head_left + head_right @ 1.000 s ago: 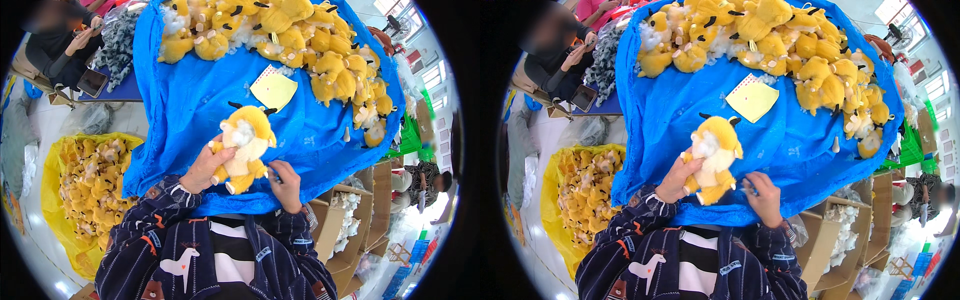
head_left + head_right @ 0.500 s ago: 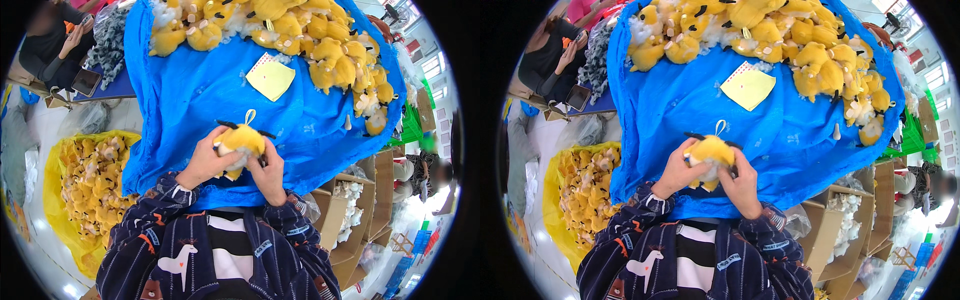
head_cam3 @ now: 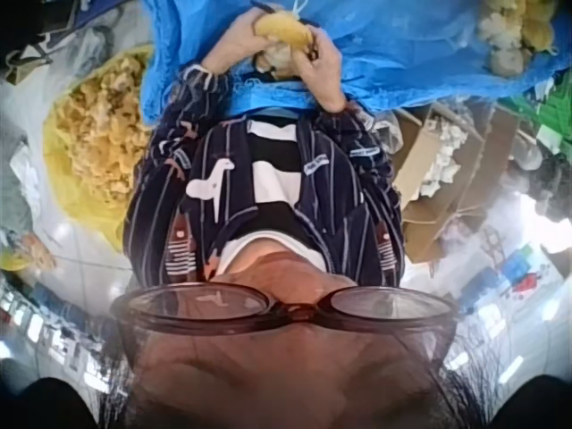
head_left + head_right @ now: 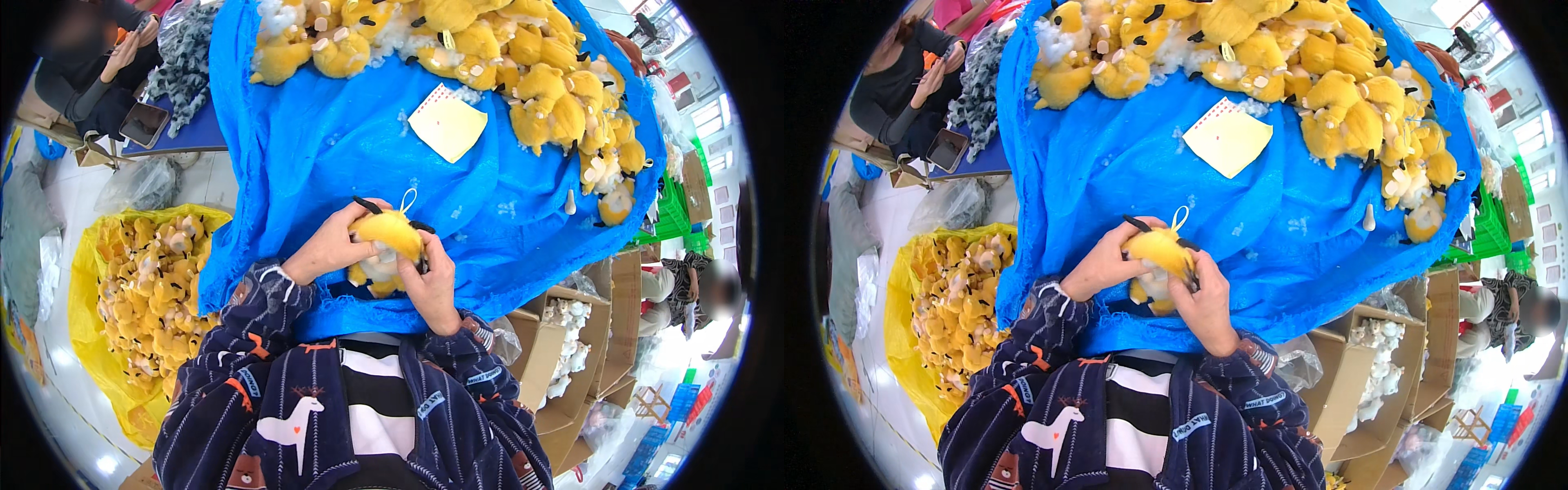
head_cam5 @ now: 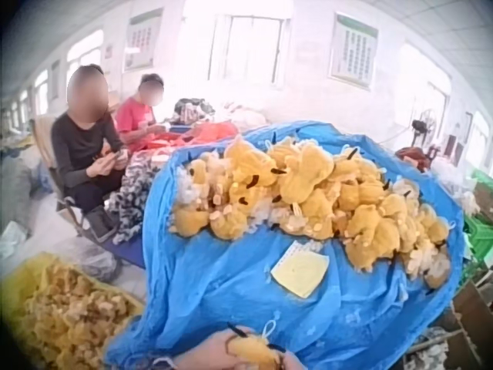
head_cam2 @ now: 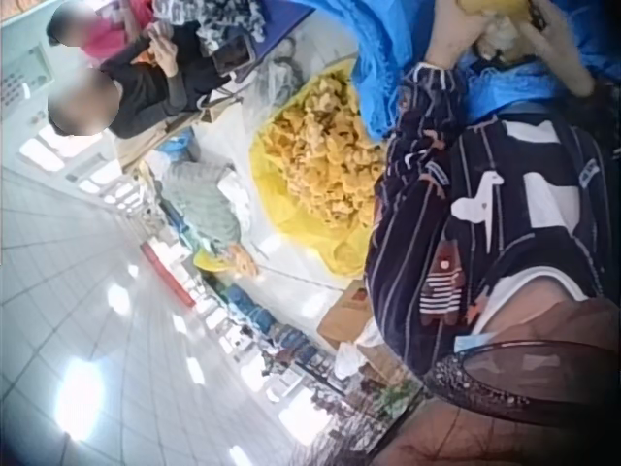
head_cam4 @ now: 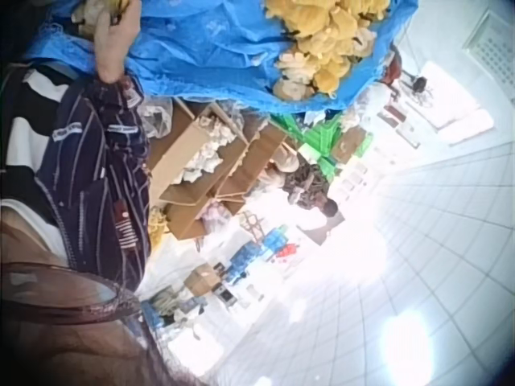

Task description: The person trims excess fabric and loose threads from yellow plush toys using small scissors. They handle each toy one at a time, rotate it to access different sides, and place the finished items on a blue tarp. The person also gathers and discards loose stuffing from the work surface.

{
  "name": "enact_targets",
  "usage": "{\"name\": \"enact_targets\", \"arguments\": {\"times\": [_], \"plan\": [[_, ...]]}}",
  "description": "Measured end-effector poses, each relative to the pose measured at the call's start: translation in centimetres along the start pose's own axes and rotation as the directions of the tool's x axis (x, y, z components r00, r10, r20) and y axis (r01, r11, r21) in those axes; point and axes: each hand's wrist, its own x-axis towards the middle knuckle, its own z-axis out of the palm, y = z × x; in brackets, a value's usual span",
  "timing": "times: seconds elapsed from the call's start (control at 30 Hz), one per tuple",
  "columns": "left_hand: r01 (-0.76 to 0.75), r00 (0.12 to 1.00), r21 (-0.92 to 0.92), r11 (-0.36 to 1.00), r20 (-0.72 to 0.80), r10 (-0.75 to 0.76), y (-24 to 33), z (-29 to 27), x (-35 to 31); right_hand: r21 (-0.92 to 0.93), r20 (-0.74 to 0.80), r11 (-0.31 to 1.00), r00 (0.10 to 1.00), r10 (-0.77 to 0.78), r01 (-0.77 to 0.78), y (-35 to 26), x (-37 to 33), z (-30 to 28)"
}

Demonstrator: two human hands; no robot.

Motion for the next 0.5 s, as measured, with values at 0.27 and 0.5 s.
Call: {"name": "enact_targets", "arguments": {"times": [0.27,0.5], "plan": [[-0.01,0.971,0.433,0.901,-0.213,0.113,-1.3,2.0,0.2,-0.021,0.043,0.99,0.99,-0.137,0.138,0.5,-0.3,1.0],[0.187,0.958,-0.076,0.979,0.237,-0.165,0.0,-0.5,0.2,0.209,0.045,0.962,0.985,0.169,-0.175,0.7,0.0,0.0]]}}
